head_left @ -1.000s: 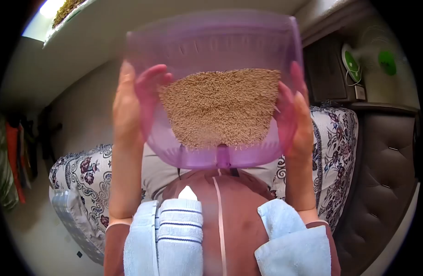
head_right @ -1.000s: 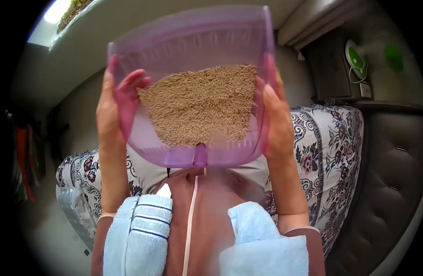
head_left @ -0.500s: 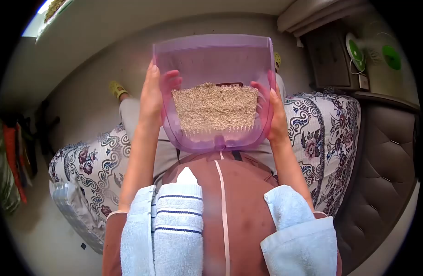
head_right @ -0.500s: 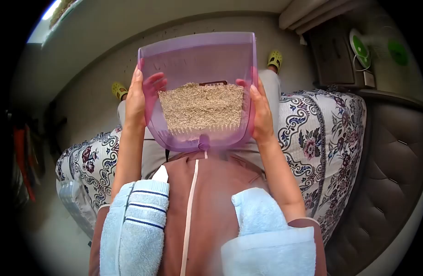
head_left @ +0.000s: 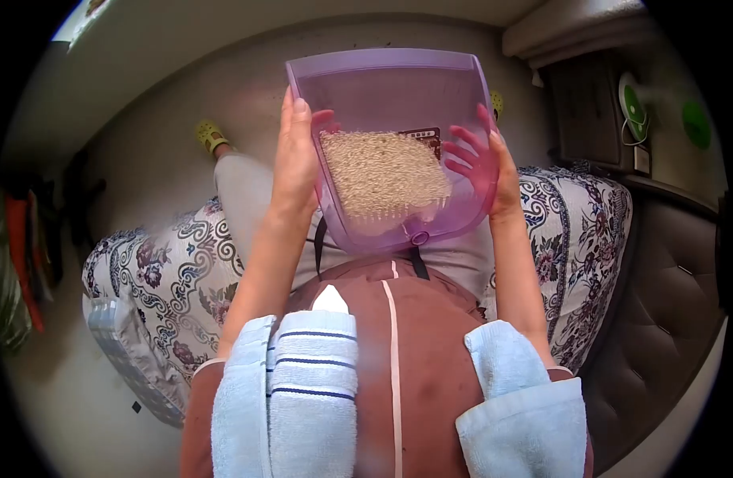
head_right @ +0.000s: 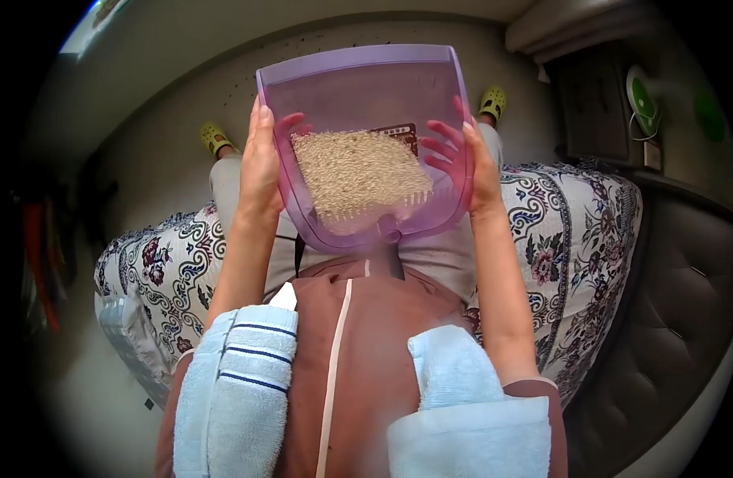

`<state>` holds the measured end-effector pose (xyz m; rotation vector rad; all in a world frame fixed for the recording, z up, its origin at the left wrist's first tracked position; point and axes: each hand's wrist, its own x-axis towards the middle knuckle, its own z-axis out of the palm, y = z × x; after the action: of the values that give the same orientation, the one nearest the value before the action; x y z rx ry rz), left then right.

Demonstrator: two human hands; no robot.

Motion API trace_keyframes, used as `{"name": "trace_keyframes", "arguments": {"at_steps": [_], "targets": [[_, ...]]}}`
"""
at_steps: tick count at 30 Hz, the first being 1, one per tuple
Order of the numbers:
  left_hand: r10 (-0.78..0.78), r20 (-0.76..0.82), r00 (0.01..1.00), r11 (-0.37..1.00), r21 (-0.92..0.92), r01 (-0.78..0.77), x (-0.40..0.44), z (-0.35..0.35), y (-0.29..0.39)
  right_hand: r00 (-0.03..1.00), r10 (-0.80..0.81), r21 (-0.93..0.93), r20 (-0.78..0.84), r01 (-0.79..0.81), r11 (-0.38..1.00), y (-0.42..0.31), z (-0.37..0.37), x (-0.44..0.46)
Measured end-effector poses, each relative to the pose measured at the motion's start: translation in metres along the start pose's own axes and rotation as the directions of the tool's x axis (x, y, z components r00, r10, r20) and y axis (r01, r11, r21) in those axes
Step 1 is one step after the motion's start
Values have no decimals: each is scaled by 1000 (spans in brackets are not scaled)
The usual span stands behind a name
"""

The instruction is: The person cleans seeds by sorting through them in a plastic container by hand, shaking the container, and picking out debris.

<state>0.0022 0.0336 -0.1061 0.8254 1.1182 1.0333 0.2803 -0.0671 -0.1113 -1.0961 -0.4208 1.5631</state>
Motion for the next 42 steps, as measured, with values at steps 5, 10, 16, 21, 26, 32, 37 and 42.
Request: {"name": "trace_keyframes", "arguments": {"at_steps": [5,10,16,21,26,32,37,42], "targets": [[-219,7,976,968,-128,218,3,-31,20,988,-145,-18,-60,145,989,0,62,-13],[-173,28,984,969,-171,176,-3,-32,19,997,-81,-6,6,81,997,-11,51,-10],[482,-179,858,831,404,-382,-17,-26,29,993,-105,-100,-47,100,990,-20,61,-15],[345,589,730,338,648,-683,-47,3,59,998,-51,-111,-27,48,993,-20,75,-23],[146,680,718,269,671,-690,-46,22,44,998,-70,-227,-7,66,972,-14,81,-28],[108,678,727,224,696,-682,-48,24,36,998,-43,-66,54,47,997,-14,81,-32],[135,675,725,220,693,-686,-48,24,33,997,-57,-66,55,61,996,-13,80,-34],[102,665,740,286,692,-662,-49,25,33,997,-69,-70,44,72,995,-12,77,-35]]}}
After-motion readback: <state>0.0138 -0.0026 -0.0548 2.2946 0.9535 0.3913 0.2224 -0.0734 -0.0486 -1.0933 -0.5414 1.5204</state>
